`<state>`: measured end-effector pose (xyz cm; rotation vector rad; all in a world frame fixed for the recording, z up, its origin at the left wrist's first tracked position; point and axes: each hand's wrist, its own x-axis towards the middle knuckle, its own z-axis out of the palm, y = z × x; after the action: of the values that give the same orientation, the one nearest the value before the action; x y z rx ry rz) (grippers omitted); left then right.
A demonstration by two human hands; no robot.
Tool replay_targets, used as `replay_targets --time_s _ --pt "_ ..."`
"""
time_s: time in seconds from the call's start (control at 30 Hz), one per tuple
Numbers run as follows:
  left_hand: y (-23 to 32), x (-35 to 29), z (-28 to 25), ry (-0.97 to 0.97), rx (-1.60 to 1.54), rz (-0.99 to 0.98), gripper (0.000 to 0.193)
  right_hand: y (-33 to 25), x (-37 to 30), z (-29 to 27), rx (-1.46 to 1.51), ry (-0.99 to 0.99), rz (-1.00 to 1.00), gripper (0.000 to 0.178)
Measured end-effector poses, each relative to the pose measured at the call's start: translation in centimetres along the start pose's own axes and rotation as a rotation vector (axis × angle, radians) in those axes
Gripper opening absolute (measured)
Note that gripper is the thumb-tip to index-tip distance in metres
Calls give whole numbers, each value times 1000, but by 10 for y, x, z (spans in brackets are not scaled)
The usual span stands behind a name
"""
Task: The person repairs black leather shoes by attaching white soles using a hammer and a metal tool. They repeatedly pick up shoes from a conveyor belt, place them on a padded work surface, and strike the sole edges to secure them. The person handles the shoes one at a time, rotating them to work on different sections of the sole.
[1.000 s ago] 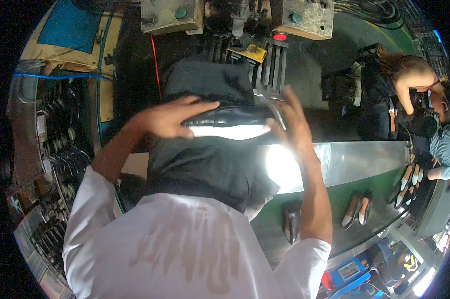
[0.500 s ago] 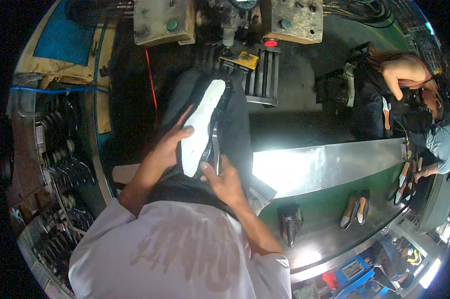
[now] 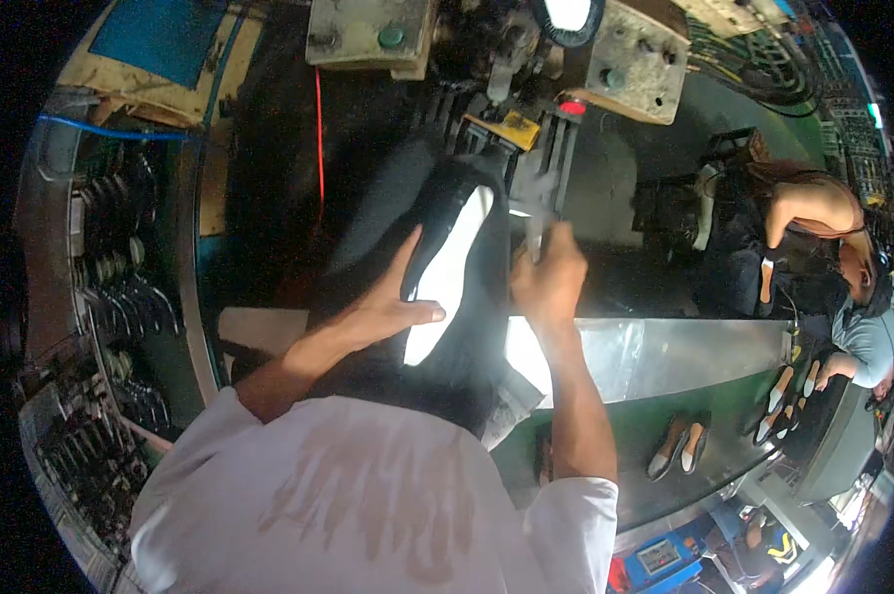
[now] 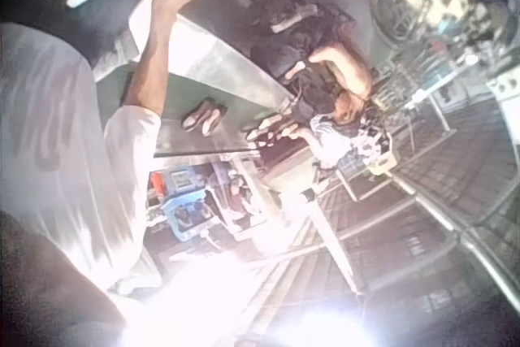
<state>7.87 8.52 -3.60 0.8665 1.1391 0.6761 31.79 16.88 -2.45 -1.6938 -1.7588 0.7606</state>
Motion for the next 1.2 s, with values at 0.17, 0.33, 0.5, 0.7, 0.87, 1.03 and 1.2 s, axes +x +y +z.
replay_targets --time_s 0.17,0.33,0.5,0.7,0.87,1.03,1.2 --pt "7 -3 -3 19 92 -11 122 23 24 32 -412 -472 47 36" --pt "-25 4 -9 6 -25 193 119 7 23 20 14 118 -179 33" --pt "-36 2 -19 22 -399 47 125 71 10 52 -389 -283 -432 41" --pt "-33 -63 -78 94 -611 353 112 45 -19 66 -5 -195 -214 32" --pt "-63 -154 -164 640 -617 420 107 41 -20 76 -17 -296 -60 33" --pt "-120 -291 -264 1394 -115 86 108 67 -9 77 84 -223 -99 28" --pt "-198 -395 -327 1698 467 -668 102 96 -5 76 148 -224 -18 24"
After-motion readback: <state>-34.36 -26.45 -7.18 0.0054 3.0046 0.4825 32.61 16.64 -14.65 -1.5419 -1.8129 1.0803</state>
